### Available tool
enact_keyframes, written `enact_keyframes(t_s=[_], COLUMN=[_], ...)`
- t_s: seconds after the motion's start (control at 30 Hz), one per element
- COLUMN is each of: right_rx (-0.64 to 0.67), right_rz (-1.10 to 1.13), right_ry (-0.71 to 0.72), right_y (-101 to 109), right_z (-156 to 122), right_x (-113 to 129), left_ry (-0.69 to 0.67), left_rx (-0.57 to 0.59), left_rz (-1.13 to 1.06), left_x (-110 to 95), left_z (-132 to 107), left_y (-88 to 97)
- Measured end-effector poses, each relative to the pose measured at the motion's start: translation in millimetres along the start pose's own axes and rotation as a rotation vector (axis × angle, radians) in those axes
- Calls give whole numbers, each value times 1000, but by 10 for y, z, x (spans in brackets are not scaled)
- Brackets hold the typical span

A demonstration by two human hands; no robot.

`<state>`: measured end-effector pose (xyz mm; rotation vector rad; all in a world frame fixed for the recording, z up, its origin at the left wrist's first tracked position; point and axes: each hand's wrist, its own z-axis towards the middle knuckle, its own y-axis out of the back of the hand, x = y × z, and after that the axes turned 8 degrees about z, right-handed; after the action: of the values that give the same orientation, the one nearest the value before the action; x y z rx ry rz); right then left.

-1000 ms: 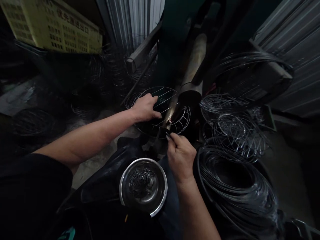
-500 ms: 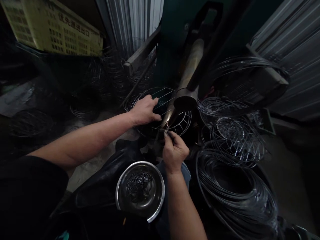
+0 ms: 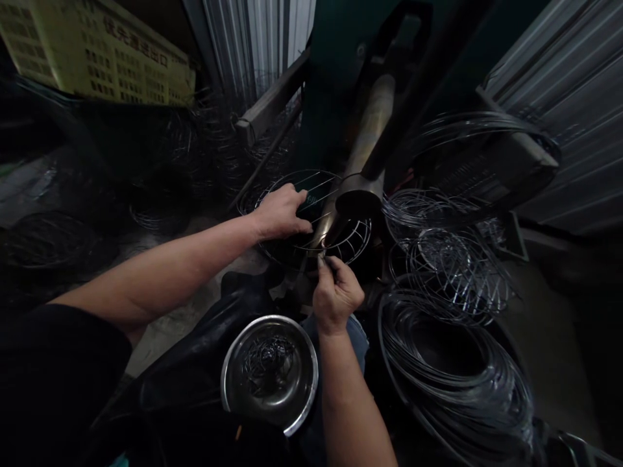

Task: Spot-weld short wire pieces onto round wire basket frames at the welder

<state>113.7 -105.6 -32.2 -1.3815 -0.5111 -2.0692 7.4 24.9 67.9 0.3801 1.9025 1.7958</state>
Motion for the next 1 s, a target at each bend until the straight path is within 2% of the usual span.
enact_keyframes(t_s=[0.2, 0.47, 0.67, 0.83, 0.9, 1.0], right_rx=[6, -8, 12, 134, 145, 126], right_rz=[-3, 28, 158, -3, -49, -21], right_ry=[-46, -102, -231, -182, -154, -190], right_y=[-14, -32, -45, 89, 129, 132], right_z=[13, 33, 80, 94, 85, 71], right_x=[14, 93, 143, 104, 97, 115], left_ry=[-4, -7, -7, -9, -15, -14], left_rx=[34, 21, 21, 54, 64, 48], left_rz=[20, 16, 29, -8, -32, -46], left_x=[-14, -19, -17, -4, 5, 11], left_z=[40, 60, 88, 96, 99, 111], left_y=[24, 31, 32, 32, 26, 14])
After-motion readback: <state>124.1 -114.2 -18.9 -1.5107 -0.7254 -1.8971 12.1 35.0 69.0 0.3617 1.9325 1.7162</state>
